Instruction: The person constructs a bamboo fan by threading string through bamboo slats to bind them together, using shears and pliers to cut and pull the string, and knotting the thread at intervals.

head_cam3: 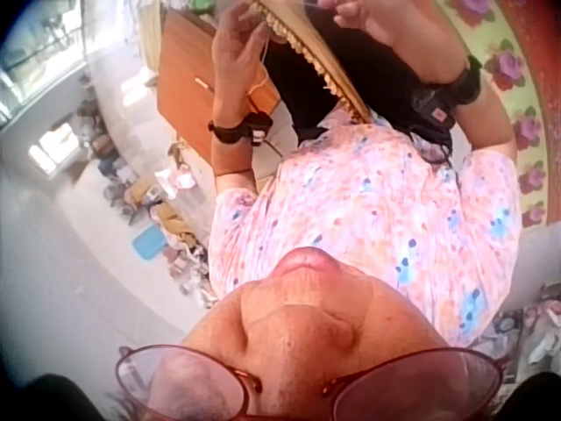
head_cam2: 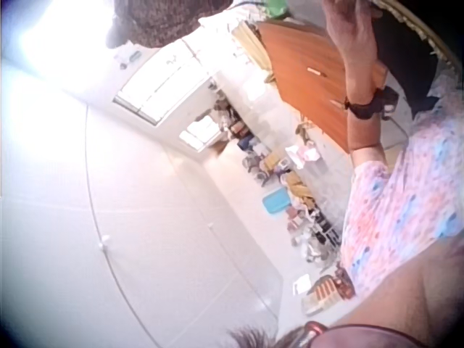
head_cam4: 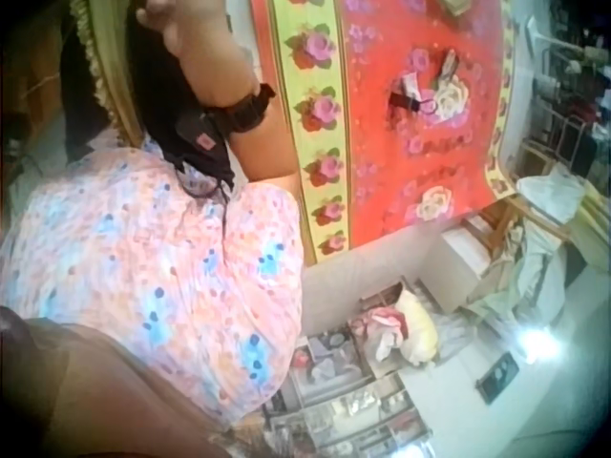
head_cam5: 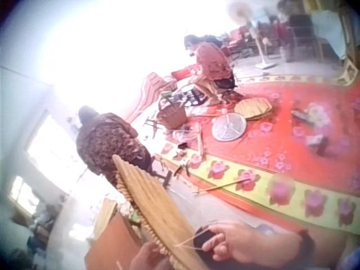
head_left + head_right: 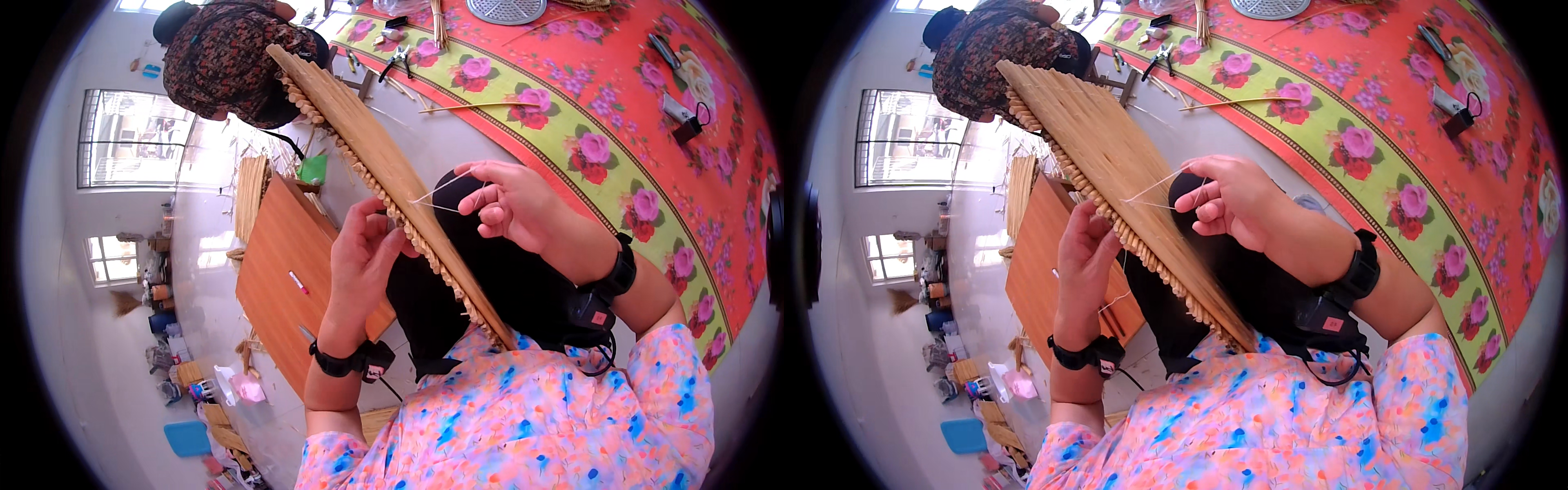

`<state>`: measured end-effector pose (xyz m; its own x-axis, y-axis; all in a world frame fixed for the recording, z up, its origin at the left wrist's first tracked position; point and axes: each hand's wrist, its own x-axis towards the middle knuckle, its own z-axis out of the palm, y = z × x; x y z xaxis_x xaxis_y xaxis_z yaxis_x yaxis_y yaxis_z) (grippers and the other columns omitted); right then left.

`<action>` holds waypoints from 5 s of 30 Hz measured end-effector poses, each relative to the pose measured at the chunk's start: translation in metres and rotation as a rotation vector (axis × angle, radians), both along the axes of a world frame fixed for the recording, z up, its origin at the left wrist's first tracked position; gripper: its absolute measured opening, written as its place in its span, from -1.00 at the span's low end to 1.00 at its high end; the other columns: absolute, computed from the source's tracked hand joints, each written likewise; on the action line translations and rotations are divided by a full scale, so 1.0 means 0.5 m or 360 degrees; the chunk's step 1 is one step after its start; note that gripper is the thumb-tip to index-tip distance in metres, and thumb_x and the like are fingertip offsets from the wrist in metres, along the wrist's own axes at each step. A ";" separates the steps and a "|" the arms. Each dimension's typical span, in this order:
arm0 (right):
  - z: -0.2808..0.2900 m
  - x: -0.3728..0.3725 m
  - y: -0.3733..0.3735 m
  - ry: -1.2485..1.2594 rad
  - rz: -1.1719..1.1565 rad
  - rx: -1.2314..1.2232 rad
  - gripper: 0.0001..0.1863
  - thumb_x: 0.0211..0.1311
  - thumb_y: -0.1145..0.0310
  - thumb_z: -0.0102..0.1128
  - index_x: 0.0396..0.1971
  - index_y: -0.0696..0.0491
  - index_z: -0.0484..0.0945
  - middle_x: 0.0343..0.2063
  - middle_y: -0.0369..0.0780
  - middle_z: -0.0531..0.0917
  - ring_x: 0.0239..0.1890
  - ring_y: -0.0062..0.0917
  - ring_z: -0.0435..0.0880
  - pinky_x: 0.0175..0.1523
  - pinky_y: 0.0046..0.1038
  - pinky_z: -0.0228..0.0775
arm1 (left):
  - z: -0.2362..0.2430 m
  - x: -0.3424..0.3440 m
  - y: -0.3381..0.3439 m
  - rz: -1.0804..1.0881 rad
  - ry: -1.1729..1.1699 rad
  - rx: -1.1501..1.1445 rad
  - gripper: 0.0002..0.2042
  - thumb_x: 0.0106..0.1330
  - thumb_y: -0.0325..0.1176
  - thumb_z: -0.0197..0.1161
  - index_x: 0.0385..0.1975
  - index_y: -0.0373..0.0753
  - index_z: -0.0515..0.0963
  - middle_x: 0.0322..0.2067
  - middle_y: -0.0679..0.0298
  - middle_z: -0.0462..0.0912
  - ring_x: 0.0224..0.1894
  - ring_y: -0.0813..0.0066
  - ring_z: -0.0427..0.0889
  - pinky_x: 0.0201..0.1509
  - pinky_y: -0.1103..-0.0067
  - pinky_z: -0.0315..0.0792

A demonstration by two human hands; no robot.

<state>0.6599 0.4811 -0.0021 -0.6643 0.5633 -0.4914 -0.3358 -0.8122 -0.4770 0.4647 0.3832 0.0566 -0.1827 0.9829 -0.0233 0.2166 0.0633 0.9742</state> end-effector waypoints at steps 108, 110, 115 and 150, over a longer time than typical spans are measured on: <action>0.039 0.009 0.011 0.0577 0.0313 0.0913 -0.72 0.30 0.31 0.16 -0.07 0.11 0.56 -0.37 -0.39 0.57 -0.51 -0.82 0.43 -0.44 -0.74 0.23 | 0.017 -0.157 -0.112 0.0221 0.0837 -0.0236 -0.94 0.27 -0.53 0.23 -0.45 -0.35 0.55 -0.69 0.45 0.44 -0.67 0.79 0.35 -0.61 0.75 0.20; 0.041 -0.013 0.007 0.0569 0.0294 0.0922 -0.71 0.28 0.32 0.18 -0.04 0.10 0.56 -0.38 -0.40 0.56 -0.49 -0.82 0.43 -0.41 -0.73 0.24 | 0.007 -0.185 -0.138 0.0265 0.0819 -0.0314 -0.94 0.27 -0.52 0.23 -0.44 -0.34 0.57 -0.70 0.45 0.43 -0.67 0.79 0.34 -0.61 0.76 0.19; 0.031 -0.051 -0.001 0.0652 0.0314 0.0844 -0.68 0.24 0.35 0.22 -0.02 0.10 0.56 -0.40 -0.41 0.55 -0.46 -0.82 0.43 -0.37 -0.73 0.28 | 0.007 -0.231 -0.177 0.0268 0.0759 -0.0464 -0.94 0.27 -0.50 0.24 -0.41 -0.34 0.59 -0.68 0.44 0.44 -0.66 0.79 0.36 -0.61 0.77 0.21; -0.006 -0.060 -0.009 0.0501 0.0079 0.0951 -0.74 0.24 0.48 0.14 -0.07 0.14 0.61 -0.34 -0.38 0.63 -0.49 -0.83 0.41 -0.38 -0.71 0.30 | 0.059 -0.004 -0.009 0.0123 0.0258 -0.0160 -0.93 0.28 -0.63 0.13 -0.28 -0.40 0.51 -0.52 0.38 0.50 -0.52 0.72 0.46 -0.45 0.75 0.33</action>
